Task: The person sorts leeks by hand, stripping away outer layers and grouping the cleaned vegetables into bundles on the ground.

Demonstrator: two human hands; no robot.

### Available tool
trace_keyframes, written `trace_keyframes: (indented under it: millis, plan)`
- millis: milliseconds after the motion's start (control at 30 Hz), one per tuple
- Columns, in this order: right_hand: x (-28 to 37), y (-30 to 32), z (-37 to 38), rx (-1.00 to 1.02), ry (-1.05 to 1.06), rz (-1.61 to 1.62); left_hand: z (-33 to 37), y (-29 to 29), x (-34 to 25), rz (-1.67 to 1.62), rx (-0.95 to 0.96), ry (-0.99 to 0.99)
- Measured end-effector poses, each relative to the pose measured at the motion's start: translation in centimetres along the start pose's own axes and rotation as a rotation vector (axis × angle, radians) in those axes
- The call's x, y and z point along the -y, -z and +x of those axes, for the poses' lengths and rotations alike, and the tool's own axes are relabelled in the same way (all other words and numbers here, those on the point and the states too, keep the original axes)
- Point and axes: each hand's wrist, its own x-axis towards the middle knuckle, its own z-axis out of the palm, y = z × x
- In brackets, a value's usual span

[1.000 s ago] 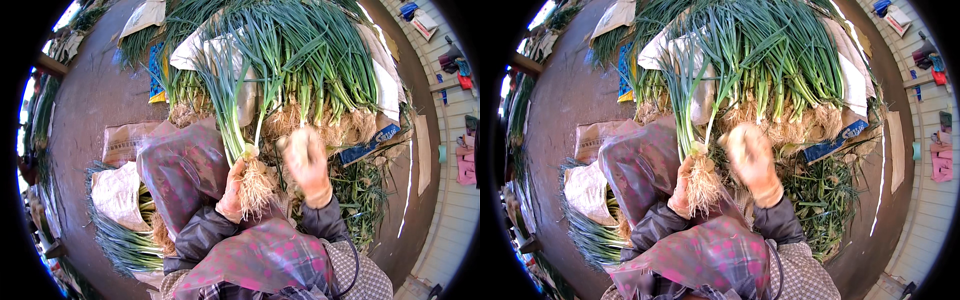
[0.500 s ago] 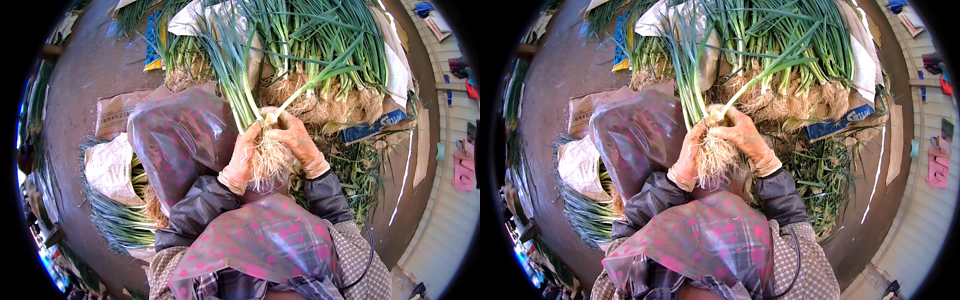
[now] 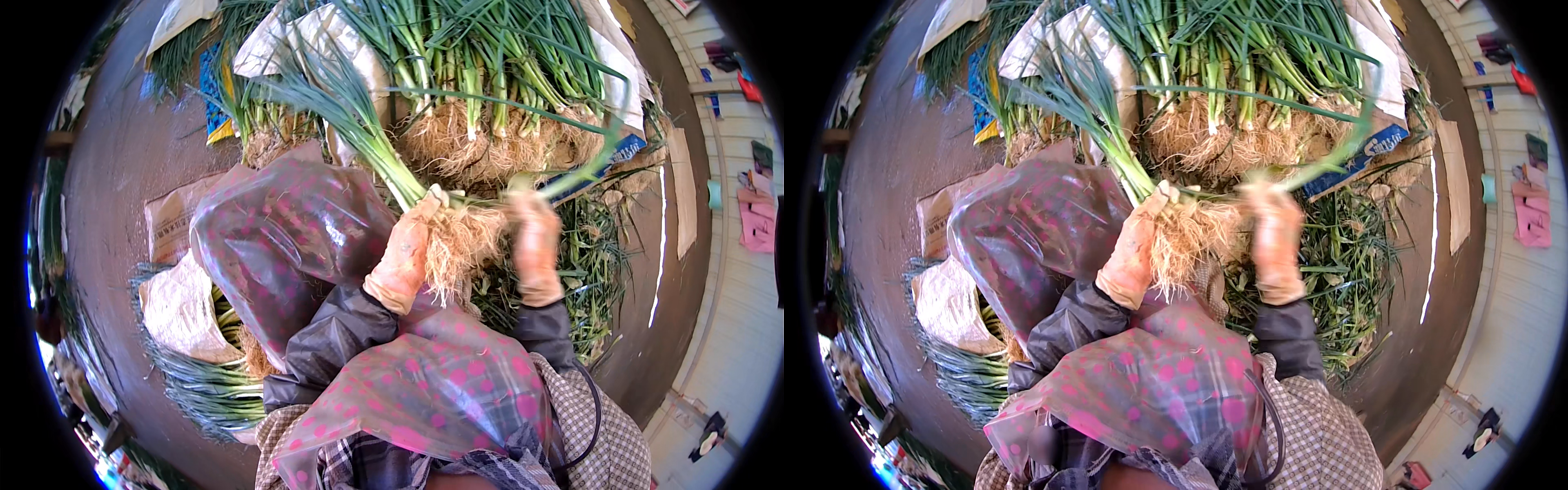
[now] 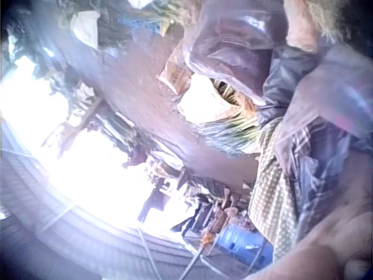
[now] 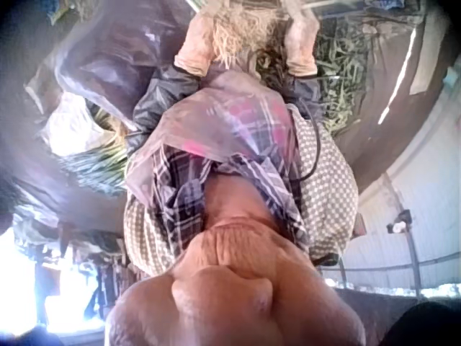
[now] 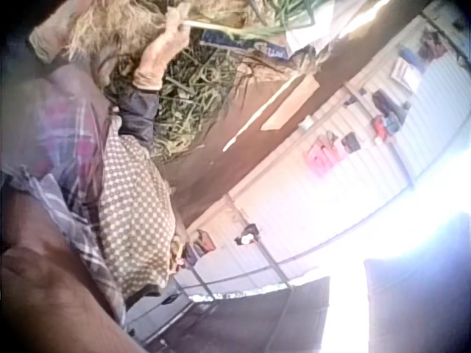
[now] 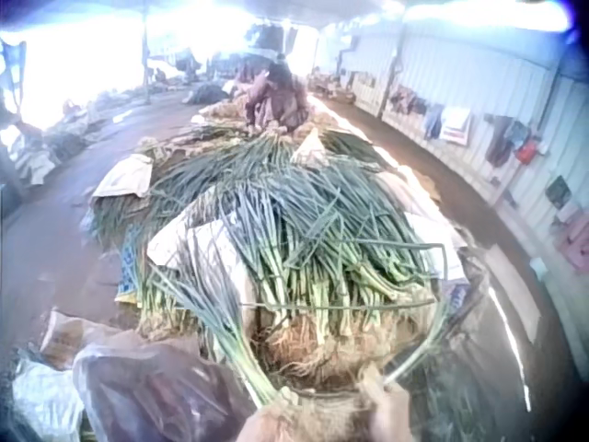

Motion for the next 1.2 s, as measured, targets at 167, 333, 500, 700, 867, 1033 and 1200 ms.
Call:
trace_keyframes:
  millis: [167,333,500,700,867,1033,1200]
  plan:
    - [-15.0,23.6,-0.7,-0.652,0.137,-0.532,-2.5,-4.6,-3.9,-0.204,0.314,0.066]
    - [-8.9,11.0,-2.3,-0.155,-0.299,0.003,0.7,0.5,-1.6,-0.006,0.403,-0.071]
    - [-1.1,-2.8,-0.9,0.444,0.144,-0.102,0.7,1.4,-0.8,0.055,0.122,0.206]
    - [-5.7,-7.9,-0.3,0.219,0.275,0.264,1.5,4.6,0.3,-0.096,0.364,0.107]
    - [-6.8,4.3,8.7,-0.183,0.093,-0.019,-2.6,-4.4,-2.5,-0.152,0.305,-0.014]
    - [-2.8,8.0,18.3,-0.391,0.524,-0.849,0.7,2.2,-1.4,-0.026,0.137,0.185]
    - [-0.7,8.8,24.2,0.02,0.091,-1.189,0.1,1.1,-1.4,0.012,0.169,0.141]
